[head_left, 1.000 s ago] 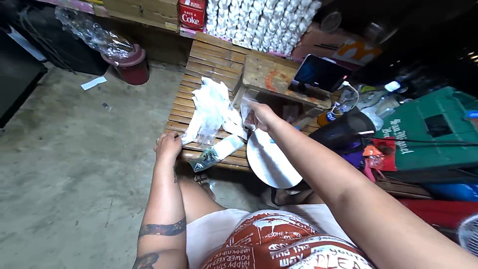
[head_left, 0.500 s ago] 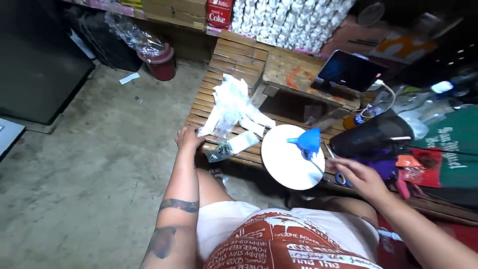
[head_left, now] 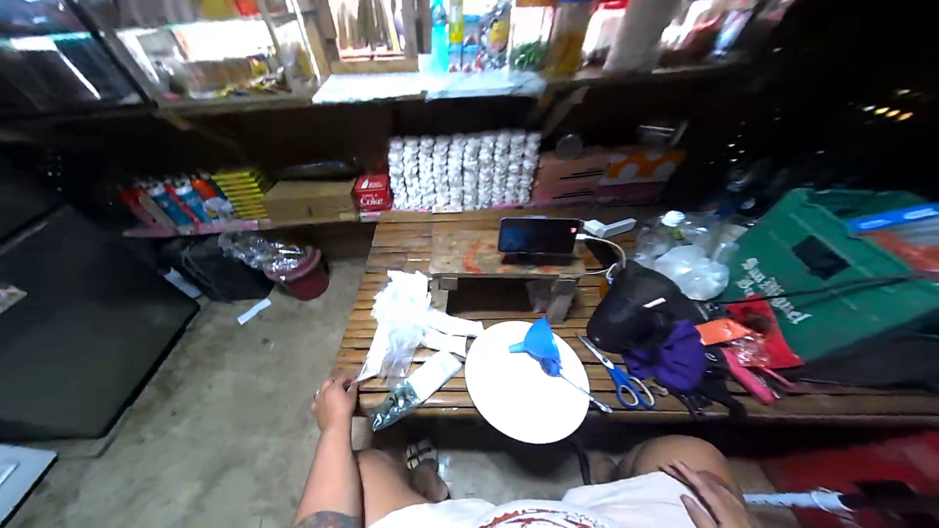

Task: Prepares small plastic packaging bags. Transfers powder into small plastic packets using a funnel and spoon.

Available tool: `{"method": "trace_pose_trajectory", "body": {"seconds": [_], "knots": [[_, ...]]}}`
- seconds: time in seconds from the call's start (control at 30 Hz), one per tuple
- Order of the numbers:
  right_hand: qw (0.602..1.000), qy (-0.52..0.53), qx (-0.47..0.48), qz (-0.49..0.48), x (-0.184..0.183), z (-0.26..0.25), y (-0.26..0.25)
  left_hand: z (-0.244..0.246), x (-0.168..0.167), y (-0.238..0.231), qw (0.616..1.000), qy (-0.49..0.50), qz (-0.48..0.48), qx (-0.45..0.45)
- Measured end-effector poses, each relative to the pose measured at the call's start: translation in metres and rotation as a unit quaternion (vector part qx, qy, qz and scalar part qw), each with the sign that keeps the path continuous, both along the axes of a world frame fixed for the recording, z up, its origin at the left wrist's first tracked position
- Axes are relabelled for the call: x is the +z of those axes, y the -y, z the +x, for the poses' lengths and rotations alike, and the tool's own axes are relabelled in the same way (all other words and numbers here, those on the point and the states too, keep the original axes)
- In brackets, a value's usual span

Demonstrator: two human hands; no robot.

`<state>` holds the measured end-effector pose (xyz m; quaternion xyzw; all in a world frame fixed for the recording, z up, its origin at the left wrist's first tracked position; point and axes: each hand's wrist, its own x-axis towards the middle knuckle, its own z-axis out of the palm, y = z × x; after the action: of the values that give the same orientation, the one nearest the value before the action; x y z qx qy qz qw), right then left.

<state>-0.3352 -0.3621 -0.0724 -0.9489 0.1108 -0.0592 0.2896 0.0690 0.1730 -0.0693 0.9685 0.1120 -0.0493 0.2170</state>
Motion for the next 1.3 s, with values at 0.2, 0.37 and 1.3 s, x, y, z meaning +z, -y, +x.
{"method": "trace_pose_trajectory", "body": {"seconds": [0.2,0.37,1.3], "knots": [[0.999,0.049,0.010,0.019,-0.013,0.006,0.005,-0.016,0.013,0.008,0.999,0.038,-0.031,0.000],[0.994,0.105,0.006,0.012,-0.035,0.001,0.006,-0.024,0.046,0.018,0.999,0.003,-0.029,-0.017],[0.993,0.095,0.011,0.069,-0.031,0.008,0.010,-0.014,0.194,0.057,0.891,0.203,-0.354,-0.197]]}}
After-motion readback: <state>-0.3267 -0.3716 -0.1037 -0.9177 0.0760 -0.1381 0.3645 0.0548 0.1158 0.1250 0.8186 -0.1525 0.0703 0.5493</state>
